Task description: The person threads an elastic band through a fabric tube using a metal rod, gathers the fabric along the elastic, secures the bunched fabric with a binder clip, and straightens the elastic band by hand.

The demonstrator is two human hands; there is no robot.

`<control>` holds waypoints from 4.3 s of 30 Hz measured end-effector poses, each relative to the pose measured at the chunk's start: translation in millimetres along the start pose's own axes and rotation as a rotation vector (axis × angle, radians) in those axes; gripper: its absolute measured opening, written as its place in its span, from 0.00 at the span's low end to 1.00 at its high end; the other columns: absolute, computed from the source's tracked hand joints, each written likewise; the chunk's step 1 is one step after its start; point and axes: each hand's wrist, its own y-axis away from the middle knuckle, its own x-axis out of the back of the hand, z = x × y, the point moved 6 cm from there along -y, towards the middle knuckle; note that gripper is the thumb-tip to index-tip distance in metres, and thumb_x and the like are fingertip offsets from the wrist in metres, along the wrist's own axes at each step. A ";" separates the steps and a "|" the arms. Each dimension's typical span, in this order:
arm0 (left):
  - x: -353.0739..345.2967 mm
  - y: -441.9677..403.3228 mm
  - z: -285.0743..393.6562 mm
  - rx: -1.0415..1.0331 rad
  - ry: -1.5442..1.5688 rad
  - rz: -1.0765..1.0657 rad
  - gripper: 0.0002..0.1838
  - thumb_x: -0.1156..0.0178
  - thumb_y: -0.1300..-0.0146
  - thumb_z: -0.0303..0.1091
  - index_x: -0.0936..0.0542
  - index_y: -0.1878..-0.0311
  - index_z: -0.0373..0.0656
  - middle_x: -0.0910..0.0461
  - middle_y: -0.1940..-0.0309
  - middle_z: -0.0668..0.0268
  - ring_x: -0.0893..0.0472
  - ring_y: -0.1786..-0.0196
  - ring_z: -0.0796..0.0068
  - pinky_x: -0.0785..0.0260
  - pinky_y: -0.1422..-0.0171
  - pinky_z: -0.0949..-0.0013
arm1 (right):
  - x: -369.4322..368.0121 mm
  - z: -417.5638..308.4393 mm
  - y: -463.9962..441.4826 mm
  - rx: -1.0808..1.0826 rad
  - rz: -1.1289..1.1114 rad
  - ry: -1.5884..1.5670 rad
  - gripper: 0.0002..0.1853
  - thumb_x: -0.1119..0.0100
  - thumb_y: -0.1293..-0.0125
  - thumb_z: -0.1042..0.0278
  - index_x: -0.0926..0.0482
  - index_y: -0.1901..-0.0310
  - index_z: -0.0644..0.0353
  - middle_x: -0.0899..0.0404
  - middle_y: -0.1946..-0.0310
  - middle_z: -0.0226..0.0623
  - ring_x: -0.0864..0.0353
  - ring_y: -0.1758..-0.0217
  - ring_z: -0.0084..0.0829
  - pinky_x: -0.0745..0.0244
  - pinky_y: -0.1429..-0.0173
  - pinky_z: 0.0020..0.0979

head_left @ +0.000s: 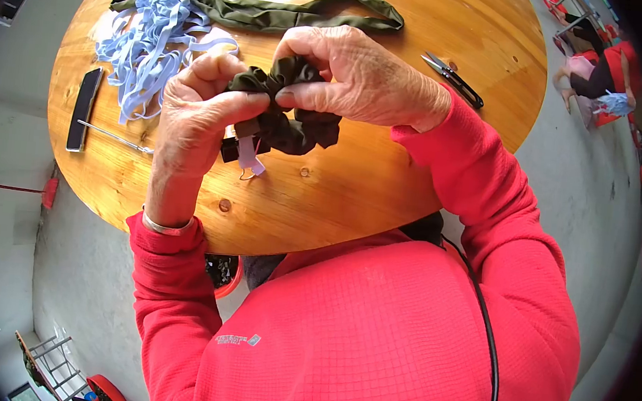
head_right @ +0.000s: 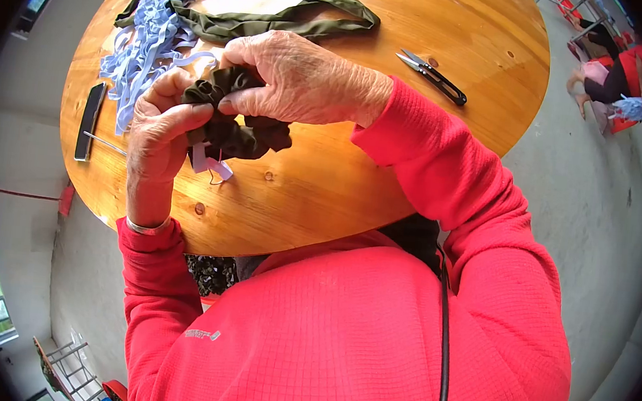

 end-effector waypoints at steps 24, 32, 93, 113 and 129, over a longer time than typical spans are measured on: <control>-4.9 2.0 3.8 -0.108 -0.195 -0.021 0.18 0.32 0.50 0.22 0.25 0.56 0.36 0.21 0.64 0.66 0.23 0.62 0.81 0.29 0.58 0.78 | 12.2 -0.2 4.0 -0.093 -0.046 -0.115 0.20 0.36 0.45 0.62 0.24 0.55 0.67 0.21 0.67 0.47 0.20 0.64 0.34 0.26 0.57 0.33; -2.8 2.7 11.3 -0.125 -0.384 0.053 0.21 0.36 0.43 0.30 0.27 0.48 0.33 0.20 0.60 0.60 0.22 0.60 0.76 0.29 0.51 0.72 | 25.1 19.0 1.5 -0.100 0.255 -0.084 0.12 0.37 0.42 0.67 0.24 0.61 0.64 0.24 0.75 0.28 0.25 0.74 0.15 0.30 0.76 0.19; 21.0 31.8 52.8 -0.637 -1.162 -0.147 0.04 0.39 0.48 0.19 0.24 0.70 0.38 0.24 0.79 0.61 0.25 0.75 0.64 0.32 0.68 0.68 | 50.3 19.5 77.1 -0.229 -0.138 0.479 0.08 0.40 0.50 0.70 0.22 0.68 0.60 0.22 0.76 0.44 0.23 0.71 0.46 0.29 0.67 0.39; 112.1 49.3 37.0 -0.490 -1.748 0.430 0.20 0.48 0.48 0.18 0.24 0.50 0.40 0.24 0.49 0.56 0.26 0.44 0.54 0.35 0.39 0.61 | 71.4 -36.9 91.7 -0.054 0.150 1.158 0.13 0.45 0.48 0.77 0.24 0.59 0.58 0.24 0.59 0.37 0.25 0.55 0.37 0.37 0.51 0.39; 154.4 76.5 46.8 -0.585 -1.659 0.204 0.22 0.47 0.43 0.19 0.29 0.43 0.41 0.21 0.65 0.56 0.21 0.59 0.61 0.35 0.49 0.62 | -24.4 -52.4 24.4 0.310 0.017 0.422 0.13 0.43 0.49 0.77 0.24 0.59 0.62 0.22 0.59 0.41 0.23 0.55 0.41 0.30 0.54 0.37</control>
